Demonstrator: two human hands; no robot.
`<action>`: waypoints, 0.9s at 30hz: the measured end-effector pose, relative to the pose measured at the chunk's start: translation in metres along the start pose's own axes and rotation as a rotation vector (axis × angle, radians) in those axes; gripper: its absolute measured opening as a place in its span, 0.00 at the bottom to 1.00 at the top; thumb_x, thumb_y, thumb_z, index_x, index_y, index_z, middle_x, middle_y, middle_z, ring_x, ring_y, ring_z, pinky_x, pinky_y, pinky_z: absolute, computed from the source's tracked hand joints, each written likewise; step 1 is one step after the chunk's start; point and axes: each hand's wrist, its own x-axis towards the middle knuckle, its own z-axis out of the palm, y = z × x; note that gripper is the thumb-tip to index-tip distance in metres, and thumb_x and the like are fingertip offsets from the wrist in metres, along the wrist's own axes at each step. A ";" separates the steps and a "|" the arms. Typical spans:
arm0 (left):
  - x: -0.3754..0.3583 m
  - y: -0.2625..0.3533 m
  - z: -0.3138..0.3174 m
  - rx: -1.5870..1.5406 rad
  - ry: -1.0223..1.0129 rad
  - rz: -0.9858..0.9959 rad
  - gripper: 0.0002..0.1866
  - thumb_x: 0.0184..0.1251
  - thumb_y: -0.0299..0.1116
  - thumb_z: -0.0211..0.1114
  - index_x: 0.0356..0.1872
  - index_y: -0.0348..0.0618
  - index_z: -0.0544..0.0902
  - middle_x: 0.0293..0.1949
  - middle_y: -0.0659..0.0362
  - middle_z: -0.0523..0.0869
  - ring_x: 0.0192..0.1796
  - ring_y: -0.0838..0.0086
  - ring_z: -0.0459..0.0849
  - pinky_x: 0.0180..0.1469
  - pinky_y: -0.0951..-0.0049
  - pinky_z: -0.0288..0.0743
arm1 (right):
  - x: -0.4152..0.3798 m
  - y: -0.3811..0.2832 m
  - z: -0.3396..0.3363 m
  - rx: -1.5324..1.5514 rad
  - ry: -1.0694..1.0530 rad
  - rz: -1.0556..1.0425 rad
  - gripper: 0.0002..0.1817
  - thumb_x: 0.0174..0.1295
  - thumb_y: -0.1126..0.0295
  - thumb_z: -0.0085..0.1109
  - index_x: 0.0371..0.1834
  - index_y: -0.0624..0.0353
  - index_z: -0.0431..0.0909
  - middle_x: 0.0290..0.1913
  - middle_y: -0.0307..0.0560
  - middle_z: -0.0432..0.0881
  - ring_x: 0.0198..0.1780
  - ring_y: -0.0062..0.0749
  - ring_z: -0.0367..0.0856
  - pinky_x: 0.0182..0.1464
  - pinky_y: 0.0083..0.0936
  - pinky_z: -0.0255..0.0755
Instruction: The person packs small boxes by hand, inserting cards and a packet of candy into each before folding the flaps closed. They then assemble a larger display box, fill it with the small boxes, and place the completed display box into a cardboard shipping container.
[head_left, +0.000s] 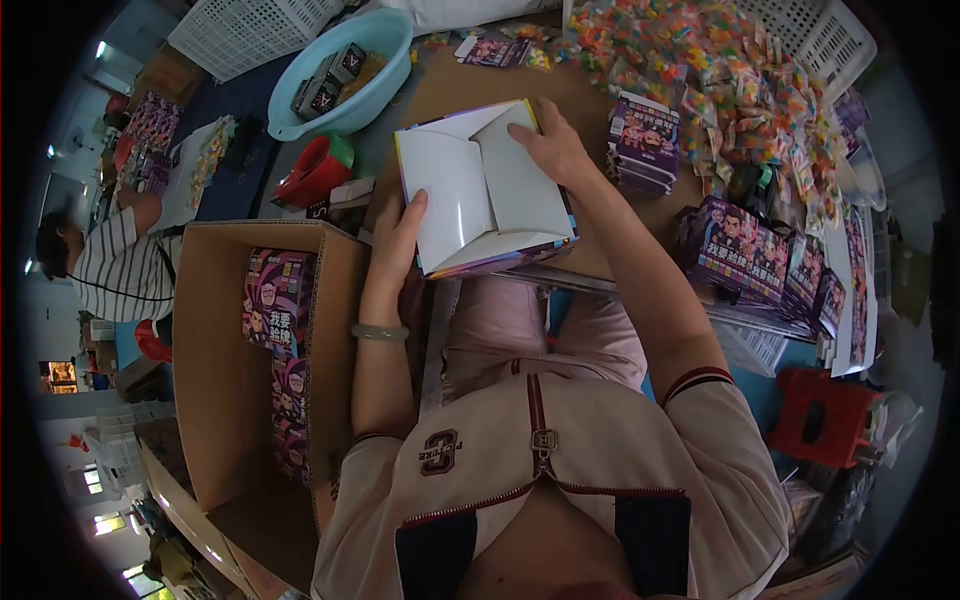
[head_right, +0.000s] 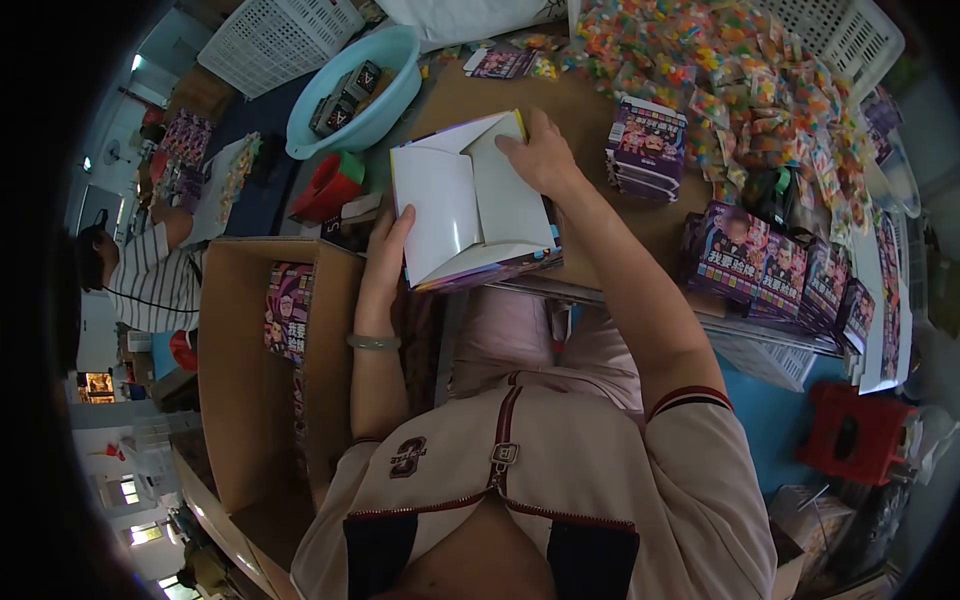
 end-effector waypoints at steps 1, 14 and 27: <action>0.004 0.000 0.000 -0.340 -0.183 -0.256 0.31 0.70 0.47 0.60 0.63 0.28 0.71 0.54 0.44 0.82 0.56 0.64 0.80 0.59 0.68 0.71 | 0.005 0.001 -0.003 0.101 -0.177 0.157 0.34 0.60 0.60 0.59 0.66 0.67 0.65 0.62 0.64 0.75 0.58 0.51 0.79 0.62 0.36 0.71; -0.034 0.021 -0.004 -0.356 0.273 0.631 0.26 0.62 0.23 0.62 0.61 0.28 0.67 0.56 0.48 0.78 0.57 0.66 0.78 0.59 0.69 0.72 | -0.061 -0.081 -0.143 0.703 -0.272 -0.545 0.34 0.45 0.87 0.49 0.62 0.61 0.73 0.69 0.50 0.70 0.70 0.33 0.67 0.70 0.32 0.61; -0.027 0.052 -0.011 -0.117 0.142 0.626 0.14 0.63 0.18 0.57 0.50 0.36 0.78 0.57 0.49 0.79 0.50 0.63 0.83 0.52 0.69 0.76 | -0.084 -0.058 -0.119 0.032 -0.273 -0.485 0.14 0.53 0.83 0.55 0.43 0.64 0.83 0.38 0.51 0.85 0.40 0.42 0.85 0.45 0.31 0.78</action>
